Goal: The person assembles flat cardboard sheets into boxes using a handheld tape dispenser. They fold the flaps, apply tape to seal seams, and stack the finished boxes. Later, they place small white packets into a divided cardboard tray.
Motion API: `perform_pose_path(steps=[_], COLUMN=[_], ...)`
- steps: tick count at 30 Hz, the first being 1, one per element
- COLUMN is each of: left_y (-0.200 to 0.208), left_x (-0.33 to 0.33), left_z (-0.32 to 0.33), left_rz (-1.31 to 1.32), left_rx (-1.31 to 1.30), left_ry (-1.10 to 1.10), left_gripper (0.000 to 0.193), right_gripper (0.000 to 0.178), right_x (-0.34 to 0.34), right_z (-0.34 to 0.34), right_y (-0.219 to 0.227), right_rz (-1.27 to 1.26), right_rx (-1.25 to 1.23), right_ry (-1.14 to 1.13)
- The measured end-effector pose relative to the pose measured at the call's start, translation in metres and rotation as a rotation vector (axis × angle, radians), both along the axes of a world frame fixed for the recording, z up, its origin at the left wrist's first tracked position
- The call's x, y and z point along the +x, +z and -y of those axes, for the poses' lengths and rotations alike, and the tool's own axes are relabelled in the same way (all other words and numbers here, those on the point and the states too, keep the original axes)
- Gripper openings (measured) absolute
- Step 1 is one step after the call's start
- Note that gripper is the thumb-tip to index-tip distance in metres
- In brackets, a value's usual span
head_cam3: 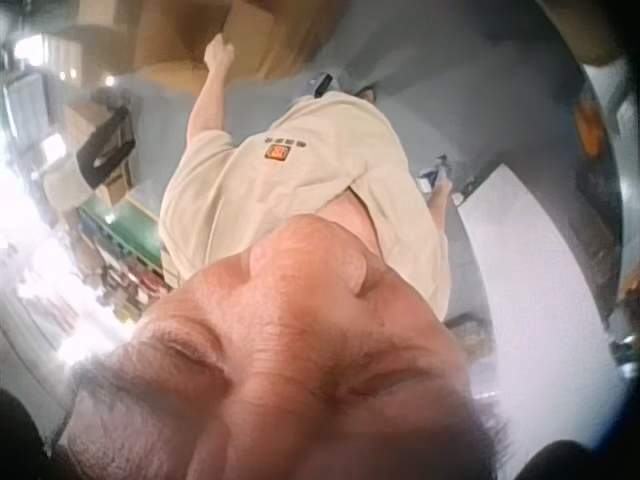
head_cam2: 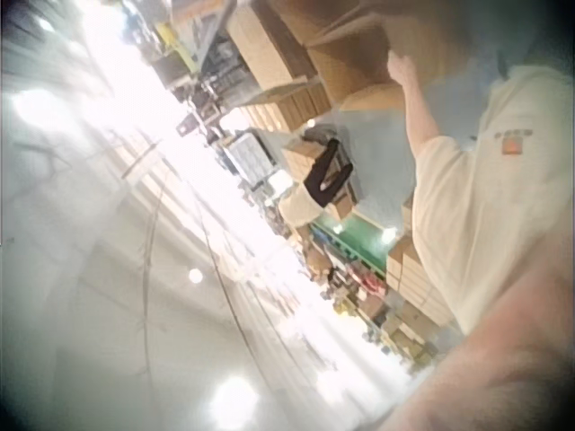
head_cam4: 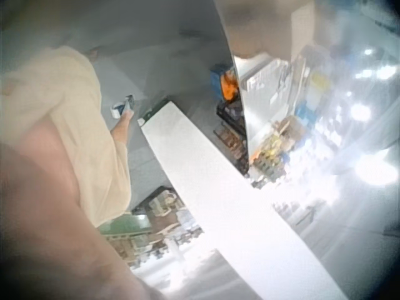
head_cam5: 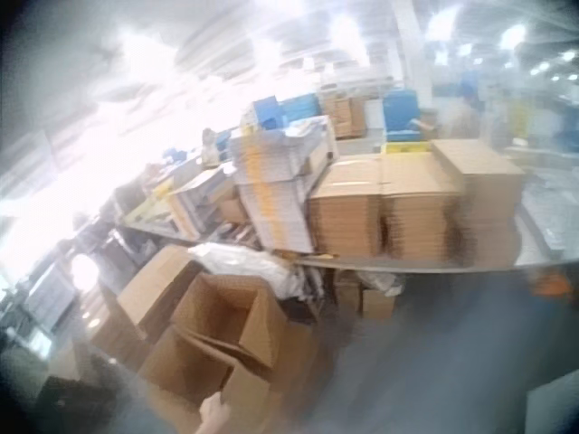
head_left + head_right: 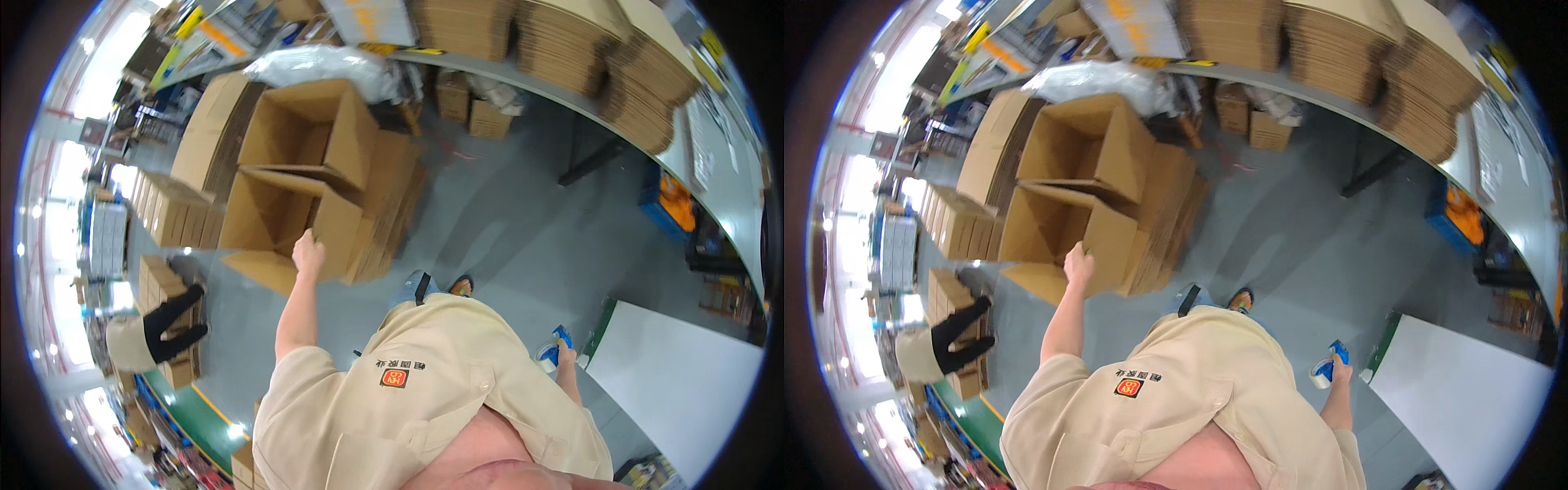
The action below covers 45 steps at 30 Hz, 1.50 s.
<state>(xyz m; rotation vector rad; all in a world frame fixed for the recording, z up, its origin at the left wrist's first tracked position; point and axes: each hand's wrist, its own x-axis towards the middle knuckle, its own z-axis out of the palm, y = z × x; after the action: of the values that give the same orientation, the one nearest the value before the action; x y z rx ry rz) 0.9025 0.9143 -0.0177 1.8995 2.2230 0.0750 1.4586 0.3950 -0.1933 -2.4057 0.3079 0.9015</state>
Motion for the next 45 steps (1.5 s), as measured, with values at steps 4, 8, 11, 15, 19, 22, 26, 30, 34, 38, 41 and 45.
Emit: perform_pose_path(steps=[4, 8, 11, 15, 19, 22, 26, 30, 34, 38, 41, 45], left_y=[-0.005, 0.024, 0.052, 0.108, 0.165, 0.213, 0.285, 0.324, 0.31, 0.31, 0.329, 0.345], left_x=[0.011, 0.084, 0.207, 0.382, 0.56, 0.665, 0.802, 0.913, 0.967, 0.969, 0.951, 0.914], left_z=[-0.016, -0.035, -0.077, -0.101, -0.135, -0.157, -0.173, -0.201, -0.222, -0.218, -0.2, -0.163], left_rz=[0.078, -0.277, 0.043, 0.453, 0.728, 0.725, 0.517, 0.224, 0.023, -0.057, -0.096, -0.256], left_rx=[0.09, 0.489, 0.661, 0.522, 0.644, 0.744, 0.654, 0.386, 0.22, 0.175, 0.147, 0.246], left_ry=[-0.069, -0.015, -0.359, -0.481, -0.969, -1.256, -1.316, -1.186, -1.141, -1.098, -0.993, -0.888], left_gripper=[0.035, 0.048, 0.056, 0.052, 0.053, 0.059, 0.057, 0.06, 0.062, 0.071, 0.085, 0.094], right_gripper=[0.059, 0.062, 0.076, 0.072, 0.075, 0.081, 0.08, 0.076, 0.068, 0.074, 0.075, 0.073], right_x=[-0.025, -0.023, 0.016, 0.07, 0.132, 0.174, 0.214, 0.231, 0.258, 0.329, 0.408, 0.515], right_z=[0.015, -0.01, -0.038, -0.094, -0.16, -0.187, -0.192, -0.201, -0.226, -0.237, -0.231, -0.215], right_y=[-0.005, -0.009, 0.0, 0.032, 0.061, 0.081, 0.102, 0.11, 0.119, 0.147, 0.173, 0.198], right_rz=[0.005, -0.193, -0.076, -0.261, -0.063, -0.032, 0.15, 0.107, 0.315, 0.528, 0.712, 0.752], right_rx=[0.199, 0.211, 0.394, 0.344, 0.18, 0.078, -0.032, 0.167, 0.222, 0.491, 0.678, 0.779], right_ry=[-0.218, -0.296, -0.452, -0.356, -0.165, -0.097, -0.057, -0.215, -0.233, -0.344, -0.302, -0.236])
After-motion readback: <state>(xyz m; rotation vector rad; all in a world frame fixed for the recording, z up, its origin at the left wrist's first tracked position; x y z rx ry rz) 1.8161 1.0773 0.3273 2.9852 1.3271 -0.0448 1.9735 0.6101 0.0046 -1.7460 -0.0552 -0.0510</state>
